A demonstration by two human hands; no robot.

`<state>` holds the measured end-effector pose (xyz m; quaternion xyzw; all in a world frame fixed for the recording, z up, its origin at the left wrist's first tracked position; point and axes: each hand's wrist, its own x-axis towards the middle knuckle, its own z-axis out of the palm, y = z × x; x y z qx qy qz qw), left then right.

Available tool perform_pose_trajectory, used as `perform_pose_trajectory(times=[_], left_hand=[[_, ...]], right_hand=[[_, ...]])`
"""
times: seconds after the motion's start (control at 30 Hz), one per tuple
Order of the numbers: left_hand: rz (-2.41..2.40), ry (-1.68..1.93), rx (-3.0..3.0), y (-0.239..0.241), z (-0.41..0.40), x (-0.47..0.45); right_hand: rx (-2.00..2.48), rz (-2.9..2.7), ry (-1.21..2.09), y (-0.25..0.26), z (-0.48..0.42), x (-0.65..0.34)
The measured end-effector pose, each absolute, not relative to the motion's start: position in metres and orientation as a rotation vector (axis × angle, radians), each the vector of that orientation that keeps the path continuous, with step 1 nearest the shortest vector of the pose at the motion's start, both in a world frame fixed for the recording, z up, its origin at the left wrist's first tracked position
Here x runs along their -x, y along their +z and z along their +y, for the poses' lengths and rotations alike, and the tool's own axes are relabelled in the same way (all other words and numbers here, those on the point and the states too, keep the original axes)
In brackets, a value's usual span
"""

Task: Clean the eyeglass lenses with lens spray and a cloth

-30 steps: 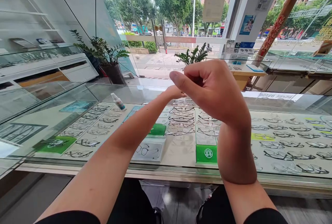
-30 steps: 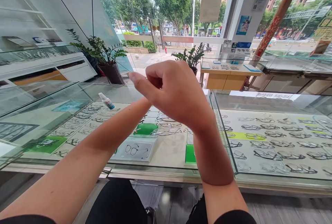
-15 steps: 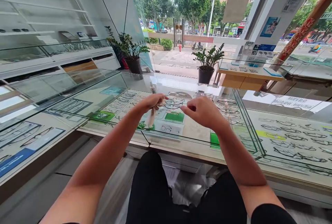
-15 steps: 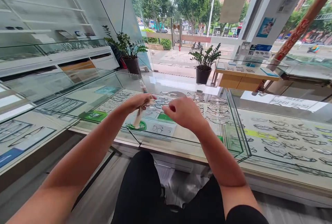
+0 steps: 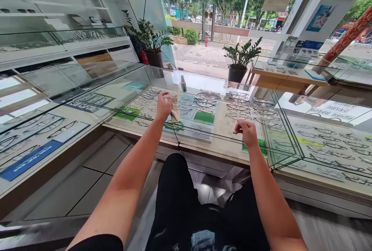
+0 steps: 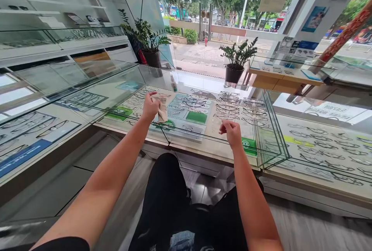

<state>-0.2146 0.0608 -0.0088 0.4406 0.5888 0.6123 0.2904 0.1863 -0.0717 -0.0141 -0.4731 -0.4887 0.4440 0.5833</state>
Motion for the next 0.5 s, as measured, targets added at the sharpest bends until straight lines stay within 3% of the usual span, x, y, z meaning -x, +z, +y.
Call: perform_pose_trajectory(times=[0.23,0.5], left_hand=[[1.961,1.533,-1.629,-0.021,0.06,0.211],[2.006,1.299,-1.765,-0.019,0.05,0.204]], right_hand=[[1.059,-1.134,1.027,-0.014,-0.07,-0.19],[1.076,-1.182,0.977,-0.02,-0.067,-0.19]])
